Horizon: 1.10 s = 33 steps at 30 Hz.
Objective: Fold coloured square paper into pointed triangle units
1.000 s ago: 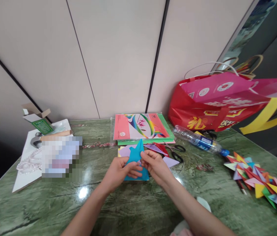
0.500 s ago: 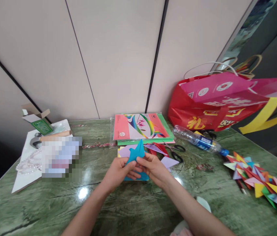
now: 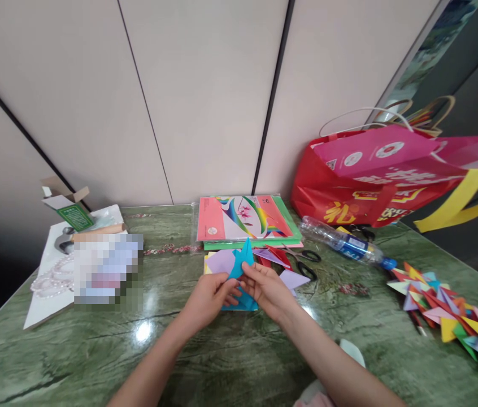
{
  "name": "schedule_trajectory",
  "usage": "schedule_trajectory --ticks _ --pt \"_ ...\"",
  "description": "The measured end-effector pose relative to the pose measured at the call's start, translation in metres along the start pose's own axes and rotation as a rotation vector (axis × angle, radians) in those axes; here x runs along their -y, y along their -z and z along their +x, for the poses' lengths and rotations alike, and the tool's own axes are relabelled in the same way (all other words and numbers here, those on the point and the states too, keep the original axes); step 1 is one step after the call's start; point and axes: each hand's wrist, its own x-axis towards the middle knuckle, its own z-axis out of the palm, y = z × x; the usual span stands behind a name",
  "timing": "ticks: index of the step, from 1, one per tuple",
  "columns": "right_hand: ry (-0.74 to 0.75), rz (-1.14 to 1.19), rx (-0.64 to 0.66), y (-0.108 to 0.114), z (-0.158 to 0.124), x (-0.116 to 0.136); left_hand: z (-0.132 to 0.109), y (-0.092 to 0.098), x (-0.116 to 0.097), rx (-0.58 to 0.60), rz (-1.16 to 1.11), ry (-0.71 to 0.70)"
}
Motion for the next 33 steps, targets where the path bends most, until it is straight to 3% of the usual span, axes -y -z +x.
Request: schedule_trajectory --ticks 13,22,33 --pt "0.107 0.104 -0.100 0.0043 0.0061 0.0073 0.0011 0.0020 0.0029 -0.023 0.099 -0.020" --pt "0.104 -0.142 -0.107 -0.0012 0.0005 0.0023 0.0050 0.0088 0.0004 -0.213 -0.067 -0.002" --pt "0.124 -0.199 -0.061 -0.0027 0.0008 0.0008 0.0030 0.0082 0.0002 -0.156 -0.112 -0.021"
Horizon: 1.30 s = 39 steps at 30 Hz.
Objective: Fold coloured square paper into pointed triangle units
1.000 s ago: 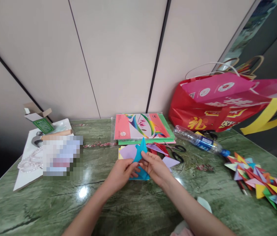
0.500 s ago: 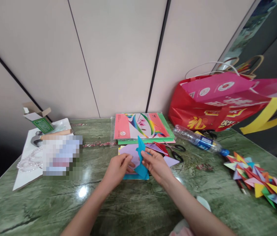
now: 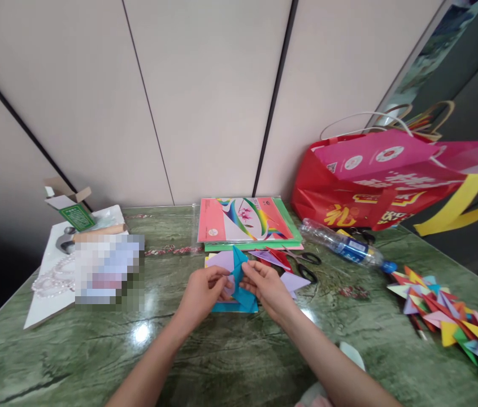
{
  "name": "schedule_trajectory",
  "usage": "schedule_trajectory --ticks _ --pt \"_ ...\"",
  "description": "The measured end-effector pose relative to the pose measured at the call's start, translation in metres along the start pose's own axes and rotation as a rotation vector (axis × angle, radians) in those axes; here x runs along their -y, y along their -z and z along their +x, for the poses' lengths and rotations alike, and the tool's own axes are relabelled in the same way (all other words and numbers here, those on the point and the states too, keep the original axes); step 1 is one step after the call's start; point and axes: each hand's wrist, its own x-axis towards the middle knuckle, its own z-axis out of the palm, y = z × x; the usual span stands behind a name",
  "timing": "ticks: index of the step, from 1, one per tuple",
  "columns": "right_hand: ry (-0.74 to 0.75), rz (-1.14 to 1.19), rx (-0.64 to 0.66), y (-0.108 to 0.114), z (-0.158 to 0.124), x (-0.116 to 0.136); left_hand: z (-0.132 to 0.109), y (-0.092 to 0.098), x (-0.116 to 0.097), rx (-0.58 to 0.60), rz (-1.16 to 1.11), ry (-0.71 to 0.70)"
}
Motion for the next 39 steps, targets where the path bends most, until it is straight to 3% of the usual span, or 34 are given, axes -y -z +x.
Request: schedule_trajectory --ticks 6,12,28,32,39 --pt "0.006 -0.023 0.039 -0.001 -0.001 -0.001 -0.001 -0.001 0.004 0.051 0.076 -0.037" --pt "-0.003 -0.043 0.056 0.000 0.001 -0.004 0.001 -0.002 0.007 -0.013 0.046 -0.047" --pt "-0.004 -0.069 0.059 0.002 0.004 -0.009 0.000 0.000 0.002 0.066 0.122 -0.044" --pt "-0.008 -0.087 0.040 0.002 0.004 -0.007 0.003 0.010 0.001 -0.011 0.173 -0.076" --pt "-0.026 -0.089 0.025 0.002 0.005 -0.008 0.013 0.024 0.011 -0.247 0.108 -0.134"
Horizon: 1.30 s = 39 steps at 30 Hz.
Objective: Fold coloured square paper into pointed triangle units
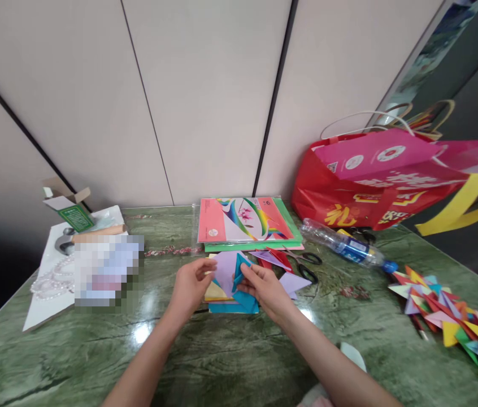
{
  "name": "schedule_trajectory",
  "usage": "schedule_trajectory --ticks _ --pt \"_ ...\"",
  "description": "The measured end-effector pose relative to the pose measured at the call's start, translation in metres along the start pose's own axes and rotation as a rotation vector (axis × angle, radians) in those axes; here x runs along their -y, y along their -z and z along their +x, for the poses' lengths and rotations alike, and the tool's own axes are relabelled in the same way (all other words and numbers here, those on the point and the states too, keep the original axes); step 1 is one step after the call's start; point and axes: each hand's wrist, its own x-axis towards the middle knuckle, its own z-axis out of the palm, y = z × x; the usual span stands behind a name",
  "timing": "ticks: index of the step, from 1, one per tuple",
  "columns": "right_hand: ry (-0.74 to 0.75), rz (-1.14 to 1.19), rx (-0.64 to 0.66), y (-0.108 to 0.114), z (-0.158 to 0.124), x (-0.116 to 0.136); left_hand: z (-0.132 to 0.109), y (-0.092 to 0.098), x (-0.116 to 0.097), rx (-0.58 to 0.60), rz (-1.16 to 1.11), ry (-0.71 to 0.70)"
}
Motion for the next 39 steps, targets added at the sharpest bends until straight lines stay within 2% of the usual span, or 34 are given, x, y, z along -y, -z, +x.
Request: schedule_trajectory --ticks 2,8,11,14,18,20,21,23,25,29,31,34,39 --pt "0.000 -0.007 -0.004 0.000 0.000 -0.001 0.001 0.002 -0.002 -0.032 -0.025 -0.021" --pt "-0.014 -0.038 -0.017 0.000 0.001 0.001 -0.004 0.003 -0.012 0.006 0.027 0.108" --pt "-0.013 -0.039 -0.027 0.000 0.001 0.001 -0.004 0.003 -0.009 0.021 0.115 0.033" --pt "-0.016 -0.032 -0.031 0.000 0.001 0.000 -0.003 0.004 -0.004 0.025 0.314 -0.089" --pt "-0.013 -0.028 -0.027 0.000 0.001 -0.001 0.006 0.018 0.002 -0.099 0.564 -0.245" --pt "-0.009 -0.018 -0.038 0.000 0.001 0.000 0.013 0.034 0.005 -0.210 0.713 -0.353" --pt "-0.008 -0.011 -0.042 0.000 0.001 0.000 0.015 0.046 0.006 -0.288 0.808 -0.362" --pt "-0.011 -0.001 -0.043 -0.001 0.001 0.001 0.019 0.071 0.009 -0.413 0.995 -0.312" --pt "-0.010 0.001 -0.039 -0.001 0.000 0.002 0.020 0.097 0.012 -0.547 1.125 -0.189" --pt "-0.010 -0.013 -0.039 -0.001 -0.001 0.002 0.016 0.134 0.019 -0.611 1.231 0.068" --pt "-0.012 -0.011 -0.039 -0.001 -0.001 0.002 0.015 0.141 0.023 -0.625 1.234 0.131" --pt "-0.009 0.004 -0.043 -0.002 0.000 0.002 0.016 0.143 0.027 -0.620 1.229 0.189" --pt "-0.003 0.011 -0.038 -0.002 -0.001 0.003 0.021 0.141 0.033 -0.549 1.253 0.192"
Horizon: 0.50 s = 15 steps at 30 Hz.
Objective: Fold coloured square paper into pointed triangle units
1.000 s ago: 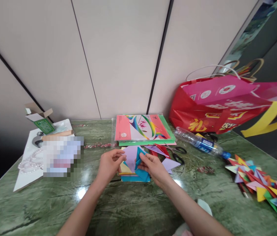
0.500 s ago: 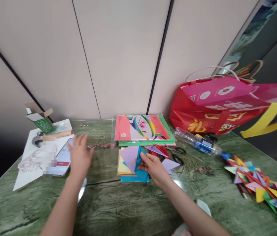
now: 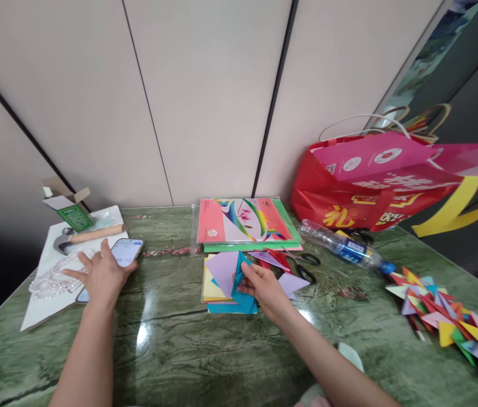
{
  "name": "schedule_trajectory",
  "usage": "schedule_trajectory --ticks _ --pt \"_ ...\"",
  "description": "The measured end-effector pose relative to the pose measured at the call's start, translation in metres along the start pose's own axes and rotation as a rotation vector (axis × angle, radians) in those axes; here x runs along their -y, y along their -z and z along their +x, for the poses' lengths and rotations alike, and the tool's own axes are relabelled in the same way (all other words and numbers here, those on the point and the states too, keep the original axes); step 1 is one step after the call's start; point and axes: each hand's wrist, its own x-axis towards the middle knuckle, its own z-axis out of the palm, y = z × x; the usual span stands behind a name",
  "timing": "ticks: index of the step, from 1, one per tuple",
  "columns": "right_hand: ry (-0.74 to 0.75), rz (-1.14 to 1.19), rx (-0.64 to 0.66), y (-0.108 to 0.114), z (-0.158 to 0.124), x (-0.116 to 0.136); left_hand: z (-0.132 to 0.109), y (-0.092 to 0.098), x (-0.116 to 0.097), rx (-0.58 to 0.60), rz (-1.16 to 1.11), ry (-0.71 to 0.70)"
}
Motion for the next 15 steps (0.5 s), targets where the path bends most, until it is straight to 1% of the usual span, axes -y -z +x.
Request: schedule_trajectory --ticks 3,6,10,13,15 --pt "0.004 -0.004 -0.004 0.0004 -0.0003 -0.0002 0.0029 -0.0051 0.0018 0.020 0.008 0.024" --pt "0.006 -0.004 -0.010 0.0002 -0.0002 0.0001 0.0052 -0.0068 0.0037 -0.011 -0.034 0.022" --pt "0.008 -0.006 -0.015 -0.0008 -0.0003 0.0014 0.0049 -0.0049 0.0048 -0.075 -0.113 0.009" --pt "0.002 -0.004 -0.015 -0.0011 -0.0005 0.0016 0.0030 -0.0033 0.0029 -0.052 -0.131 0.050" --pt "-0.004 -0.004 -0.008 -0.0009 -0.0004 0.0009 0.0017 0.0024 -0.0036 -0.045 -0.140 0.051"
